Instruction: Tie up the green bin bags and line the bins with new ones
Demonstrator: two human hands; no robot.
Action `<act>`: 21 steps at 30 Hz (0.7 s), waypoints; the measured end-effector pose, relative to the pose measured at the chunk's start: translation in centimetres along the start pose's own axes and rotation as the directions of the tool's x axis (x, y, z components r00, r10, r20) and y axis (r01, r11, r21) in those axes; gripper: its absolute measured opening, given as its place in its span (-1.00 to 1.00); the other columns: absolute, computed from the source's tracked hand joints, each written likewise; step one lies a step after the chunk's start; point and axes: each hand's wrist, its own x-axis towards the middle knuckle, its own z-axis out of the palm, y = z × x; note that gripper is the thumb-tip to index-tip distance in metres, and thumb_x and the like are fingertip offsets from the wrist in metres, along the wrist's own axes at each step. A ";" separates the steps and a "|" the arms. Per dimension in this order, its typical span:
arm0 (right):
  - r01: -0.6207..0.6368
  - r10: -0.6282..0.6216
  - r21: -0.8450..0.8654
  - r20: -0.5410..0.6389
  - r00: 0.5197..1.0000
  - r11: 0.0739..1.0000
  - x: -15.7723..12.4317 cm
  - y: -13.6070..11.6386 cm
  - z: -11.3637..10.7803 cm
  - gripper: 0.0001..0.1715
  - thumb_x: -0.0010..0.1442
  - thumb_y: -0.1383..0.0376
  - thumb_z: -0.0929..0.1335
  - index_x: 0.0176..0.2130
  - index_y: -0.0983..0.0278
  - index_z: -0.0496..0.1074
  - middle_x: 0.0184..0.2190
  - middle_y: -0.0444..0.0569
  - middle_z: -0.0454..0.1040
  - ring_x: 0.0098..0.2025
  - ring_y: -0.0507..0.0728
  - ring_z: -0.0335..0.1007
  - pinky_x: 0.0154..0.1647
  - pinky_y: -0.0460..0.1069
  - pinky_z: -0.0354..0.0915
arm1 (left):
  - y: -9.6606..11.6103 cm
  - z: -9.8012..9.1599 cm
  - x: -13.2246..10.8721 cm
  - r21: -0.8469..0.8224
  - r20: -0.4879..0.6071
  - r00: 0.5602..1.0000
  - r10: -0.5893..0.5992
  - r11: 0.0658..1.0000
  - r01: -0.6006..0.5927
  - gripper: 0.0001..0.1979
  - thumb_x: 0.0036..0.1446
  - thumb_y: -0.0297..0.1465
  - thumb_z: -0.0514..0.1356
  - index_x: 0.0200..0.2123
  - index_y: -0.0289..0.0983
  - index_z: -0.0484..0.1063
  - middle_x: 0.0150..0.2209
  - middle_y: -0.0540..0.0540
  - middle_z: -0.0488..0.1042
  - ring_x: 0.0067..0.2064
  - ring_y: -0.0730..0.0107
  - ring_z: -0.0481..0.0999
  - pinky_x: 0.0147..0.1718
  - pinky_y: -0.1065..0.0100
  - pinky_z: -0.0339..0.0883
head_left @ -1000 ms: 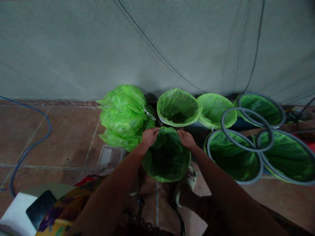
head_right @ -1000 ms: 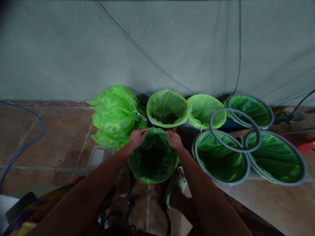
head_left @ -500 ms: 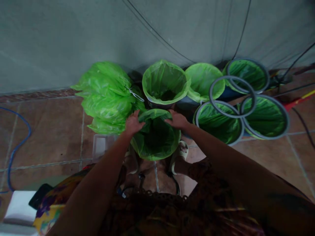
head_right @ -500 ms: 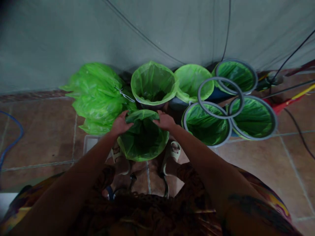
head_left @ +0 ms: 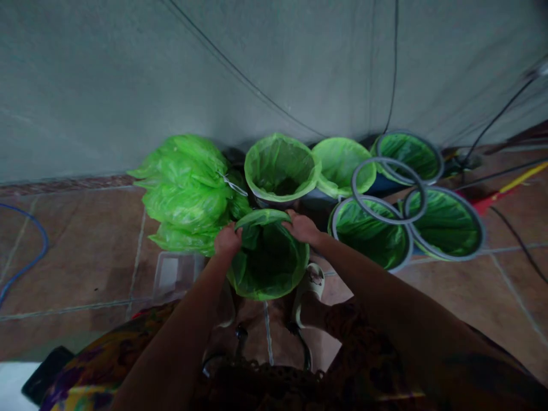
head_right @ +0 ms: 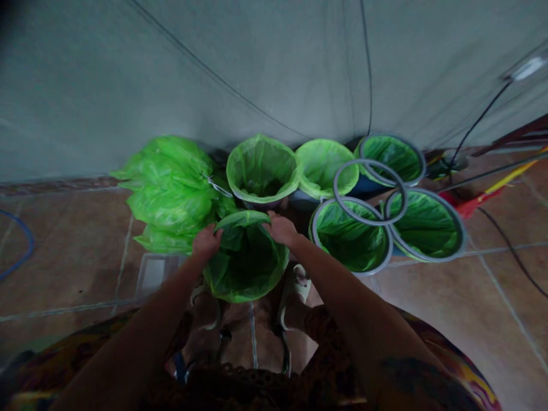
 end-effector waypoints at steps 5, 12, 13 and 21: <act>-0.109 0.087 -0.064 -0.276 0.957 0.992 -3.0 4.5 -3.6 -0.58 0.38 0.20 0.10 0.04 0.29 0.36 -0.07 0.10 0.52 -0.07 0.17 0.44 -0.03 -0.01 0.24 | -0.3 -1.3 0.1 -0.124 -0.110 0.994 -0.028 0.992 0.014 -0.27 0.17 -0.12 0.17 0.27 -0.46 0.16 0.17 -0.42 0.37 0.18 -0.02 0.40 0.09 0.13 0.32; -0.466 0.325 -0.318 -0.408 0.853 0.826 -6.2 14.0 -5.7 -0.57 0.27 0.24 0.25 0.03 0.47 0.37 -0.06 0.34 0.45 0.02 0.39 0.35 -0.06 0.14 0.24 | -0.5 -2.8 -1.7 -0.242 -0.256 0.965 -0.060 0.970 -0.004 -0.38 0.15 -0.24 0.21 0.21 -0.44 0.25 0.15 -0.40 0.40 0.20 0.01 0.37 0.15 0.12 0.28; -0.476 0.359 -0.344 -0.352 0.865 0.809 -6.3 14.9 -5.7 -0.64 0.28 0.32 0.23 -0.01 0.47 0.41 -0.10 0.34 0.48 0.00 0.38 0.38 -0.09 0.13 0.24 | -0.4 -3.1 -2.1 -0.253 -0.263 0.963 -0.056 0.967 -0.013 -0.40 0.15 -0.26 0.21 0.19 -0.45 0.26 0.14 -0.41 0.41 0.19 0.01 0.38 0.15 0.11 0.28; -0.307 0.188 -0.344 -0.338 0.922 0.887 -10.3 13.6 -10.9 -0.66 0.32 0.33 0.21 -0.08 0.40 0.49 -0.22 0.23 0.54 -0.17 0.30 0.49 -0.28 0.04 0.25 | 0.3 -7.4 -4.9 -0.531 -0.250 0.955 -0.158 0.847 0.001 -0.51 0.14 -0.32 0.20 0.11 -0.42 0.36 0.10 -0.37 0.44 0.12 0.02 0.45 0.12 0.11 0.30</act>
